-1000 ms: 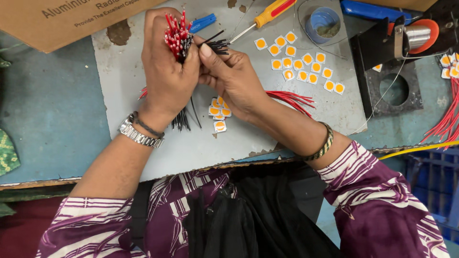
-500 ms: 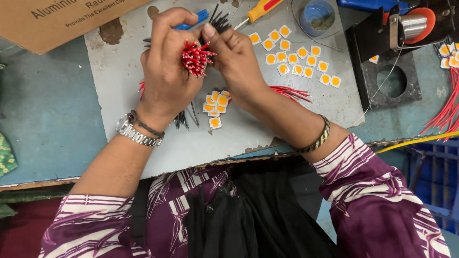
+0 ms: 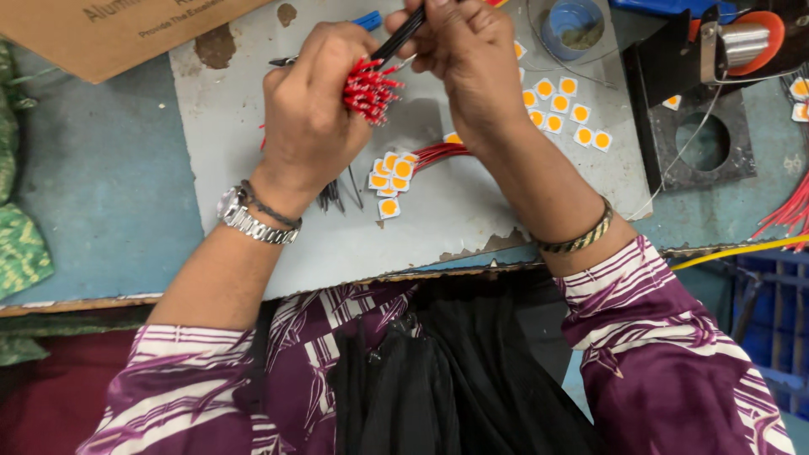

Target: The person solders red and black wires onto small LED components at a workbench, using a soldering iron and then pliers to trim and arrange the finished wired components. They gather the wired parts, dip the wire ends, and set completed pieces aside on the bench.

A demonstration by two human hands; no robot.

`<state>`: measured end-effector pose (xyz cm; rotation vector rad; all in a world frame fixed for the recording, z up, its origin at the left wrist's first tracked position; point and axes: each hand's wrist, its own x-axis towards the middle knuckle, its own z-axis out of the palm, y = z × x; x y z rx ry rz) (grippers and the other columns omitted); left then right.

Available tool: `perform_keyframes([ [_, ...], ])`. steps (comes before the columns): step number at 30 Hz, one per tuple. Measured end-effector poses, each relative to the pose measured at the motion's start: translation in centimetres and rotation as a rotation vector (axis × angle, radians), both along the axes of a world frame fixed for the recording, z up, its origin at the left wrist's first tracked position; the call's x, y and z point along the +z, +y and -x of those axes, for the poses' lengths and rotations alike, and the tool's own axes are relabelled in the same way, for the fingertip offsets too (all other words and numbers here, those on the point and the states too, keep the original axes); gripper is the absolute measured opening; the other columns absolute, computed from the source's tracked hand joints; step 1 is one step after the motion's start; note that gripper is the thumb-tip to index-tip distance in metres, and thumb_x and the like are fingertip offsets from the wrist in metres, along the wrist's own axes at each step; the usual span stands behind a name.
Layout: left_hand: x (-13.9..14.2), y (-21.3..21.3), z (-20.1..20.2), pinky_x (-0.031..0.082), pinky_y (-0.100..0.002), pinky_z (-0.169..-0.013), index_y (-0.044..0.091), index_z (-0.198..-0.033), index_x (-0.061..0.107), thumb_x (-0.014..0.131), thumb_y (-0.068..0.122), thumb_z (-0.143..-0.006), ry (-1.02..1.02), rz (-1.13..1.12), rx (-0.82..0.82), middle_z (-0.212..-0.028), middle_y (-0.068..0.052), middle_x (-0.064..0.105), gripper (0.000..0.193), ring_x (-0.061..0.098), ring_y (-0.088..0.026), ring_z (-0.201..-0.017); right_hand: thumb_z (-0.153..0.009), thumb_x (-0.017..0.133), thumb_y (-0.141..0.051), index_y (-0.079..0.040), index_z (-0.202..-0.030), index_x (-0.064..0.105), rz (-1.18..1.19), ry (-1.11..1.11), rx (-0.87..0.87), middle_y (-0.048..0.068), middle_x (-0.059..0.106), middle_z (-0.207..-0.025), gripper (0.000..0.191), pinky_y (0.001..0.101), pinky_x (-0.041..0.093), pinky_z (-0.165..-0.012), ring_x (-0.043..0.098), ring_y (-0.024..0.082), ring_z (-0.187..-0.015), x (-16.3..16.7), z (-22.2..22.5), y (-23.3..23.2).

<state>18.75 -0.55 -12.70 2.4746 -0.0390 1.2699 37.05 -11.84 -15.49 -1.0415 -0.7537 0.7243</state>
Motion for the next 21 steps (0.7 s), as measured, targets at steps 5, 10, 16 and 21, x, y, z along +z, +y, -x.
perform_keyframes([
  [5,1.3,-0.6,0.8,0.054,-0.039,-0.071,0.006,-0.113,0.056,0.074,-0.006,-0.088,-0.003,-0.037,0.107,-0.106,-0.008,0.065,0.033,0.068,-0.030,-0.086,-0.112,0.061,-0.032,-0.005,-0.111,0.069,-0.050,0.009,0.025,0.008,0.077,-0.109,0.027,0.0299,0.055,-0.083,0.071,0.014,-0.092,0.0,-1.3,-0.4],
  [10,1.5,-1.5,2.3,0.050,-0.040,-0.063,0.008,-0.105,0.060,0.074,-0.004,-0.086,0.084,-0.124,0.264,-0.096,-0.008,0.066,0.027,0.064,-0.028,-0.071,-0.113,0.060,-0.034,-0.006,-0.115,0.066,-0.039,0.108,0.118,0.008,0.075,-0.110,0.029,0.0311,0.057,-0.089,0.071,0.015,-0.093,0.1,-1.7,-1.0],
  [16,0.3,-1.5,7.0,0.051,-0.038,-0.066,0.006,-0.108,0.061,0.072,0.002,-0.086,0.096,-0.208,0.289,-0.106,-0.009,0.070,0.025,0.068,-0.029,-0.082,-0.107,0.062,-0.034,-0.006,-0.112,0.068,0.044,0.057,0.019,0.009,0.076,-0.102,0.029,0.0311,0.056,-0.079,0.067,0.014,-0.080,-0.9,-1.6,0.2],
  [21,0.4,3.1,14.8,0.050,-0.036,-0.062,0.005,-0.109,0.067,0.073,0.003,-0.092,0.176,-0.323,0.564,-0.107,-0.011,0.072,0.018,0.066,-0.029,-0.080,-0.109,0.061,-0.034,-0.005,-0.112,0.064,-0.152,0.213,-0.109,0.010,0.074,-0.103,0.029,0.0358,0.058,-0.089,0.071,0.019,-0.093,0.4,-5.8,-0.4],
])
